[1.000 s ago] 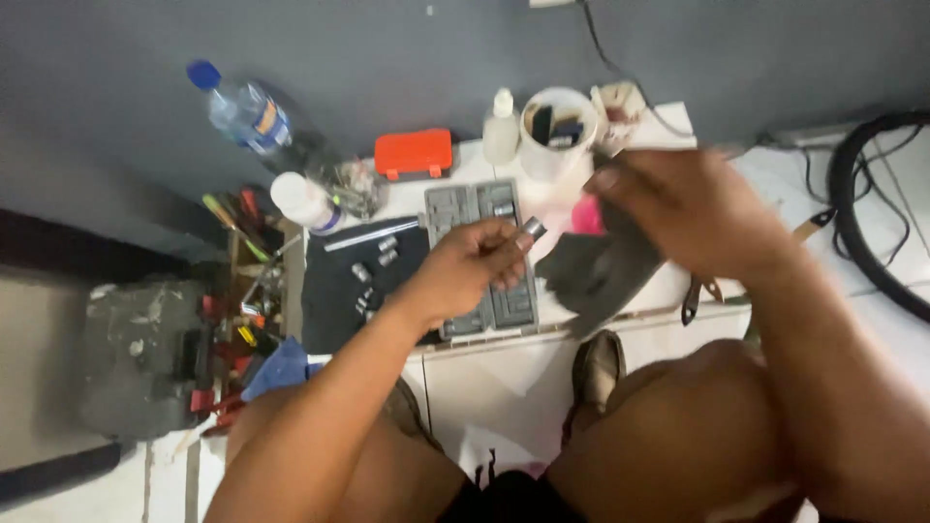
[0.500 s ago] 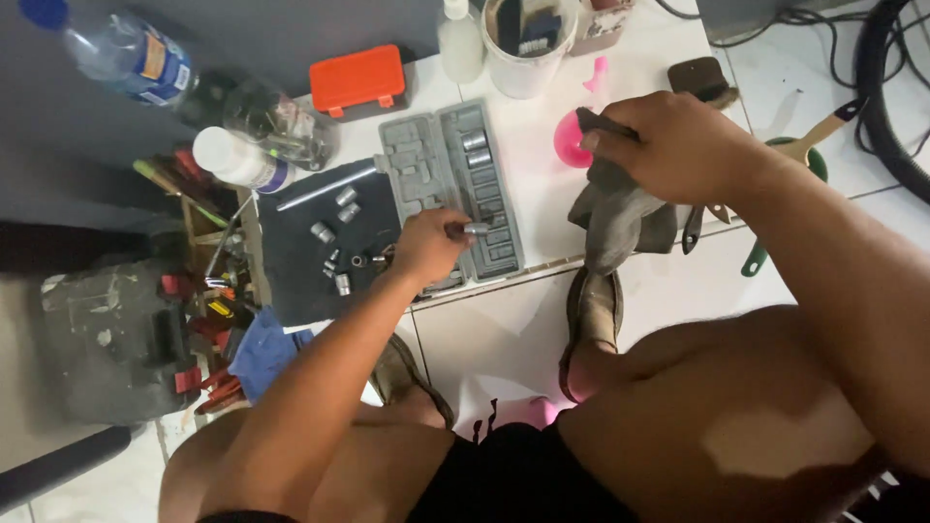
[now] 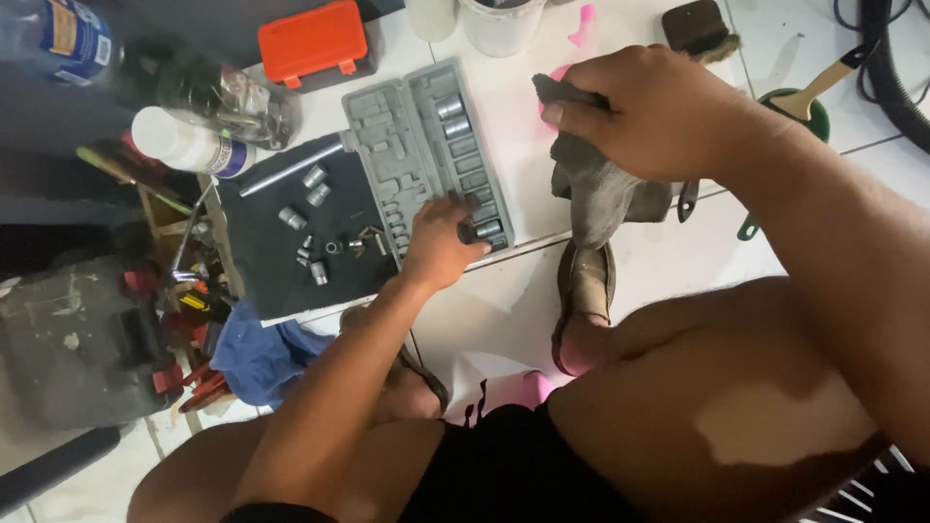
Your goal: The person sits at a white table and cleans metal socket wrenches one by one. They spray each socket with a pink spray bottle, wipe it with a gray cloth, and place it back into a gray plastic socket set case. The process repeats for several sockets.
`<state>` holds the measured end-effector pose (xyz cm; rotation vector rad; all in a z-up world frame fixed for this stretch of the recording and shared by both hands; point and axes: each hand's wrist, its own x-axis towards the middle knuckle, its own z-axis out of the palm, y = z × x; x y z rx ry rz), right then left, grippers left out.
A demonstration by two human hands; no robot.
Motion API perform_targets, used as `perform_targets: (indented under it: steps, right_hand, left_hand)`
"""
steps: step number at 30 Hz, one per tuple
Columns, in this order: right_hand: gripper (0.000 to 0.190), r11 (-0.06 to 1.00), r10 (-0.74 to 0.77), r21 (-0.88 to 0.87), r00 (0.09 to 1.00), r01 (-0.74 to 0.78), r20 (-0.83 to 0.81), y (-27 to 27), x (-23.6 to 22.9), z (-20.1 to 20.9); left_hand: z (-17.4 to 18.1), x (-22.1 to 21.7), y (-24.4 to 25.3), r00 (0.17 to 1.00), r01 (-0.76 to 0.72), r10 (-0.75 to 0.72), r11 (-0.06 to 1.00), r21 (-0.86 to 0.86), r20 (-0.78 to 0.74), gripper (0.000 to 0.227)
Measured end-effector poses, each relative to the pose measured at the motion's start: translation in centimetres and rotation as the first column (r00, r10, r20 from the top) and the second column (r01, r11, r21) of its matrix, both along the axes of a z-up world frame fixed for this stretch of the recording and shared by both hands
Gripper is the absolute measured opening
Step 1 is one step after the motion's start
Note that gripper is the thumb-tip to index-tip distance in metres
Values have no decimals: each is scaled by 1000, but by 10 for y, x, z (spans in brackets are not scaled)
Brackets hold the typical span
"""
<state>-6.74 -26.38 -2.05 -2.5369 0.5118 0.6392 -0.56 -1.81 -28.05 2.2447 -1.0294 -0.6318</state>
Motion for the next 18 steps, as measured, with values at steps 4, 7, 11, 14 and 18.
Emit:
perform_targets:
  steps: [4, 7, 11, 14, 18]
  right_hand:
    - [37, 1000, 3, 11, 1000, -4, 29, 2, 0, 0]
    - [41, 1000, -14, 13, 1000, 13, 26, -2, -2, -5]
    - [45, 993, 111, -47, 992, -108, 60, 1, 7, -8]
    - [46, 997, 52, -53, 999, -53, -6, 9, 11, -3]
    - [54, 997, 63, -57, 991, -57, 115, 11, 10, -10]
  left_hand:
    - [13, 3, -5, 999, -30, 22, 984, -178, -50, 18]
    - [-1, -2, -9, 991, -114, 114, 993, 7, -65, 32]
    - [0, -2, -9, 986, -166, 166, 985, -42, 1, 37]
    - [39, 14, -4, 963, -249, 252, 967, 47, -96, 36]
    - [64, 44, 18, 909, -406, 409, 912, 54, -83, 37]
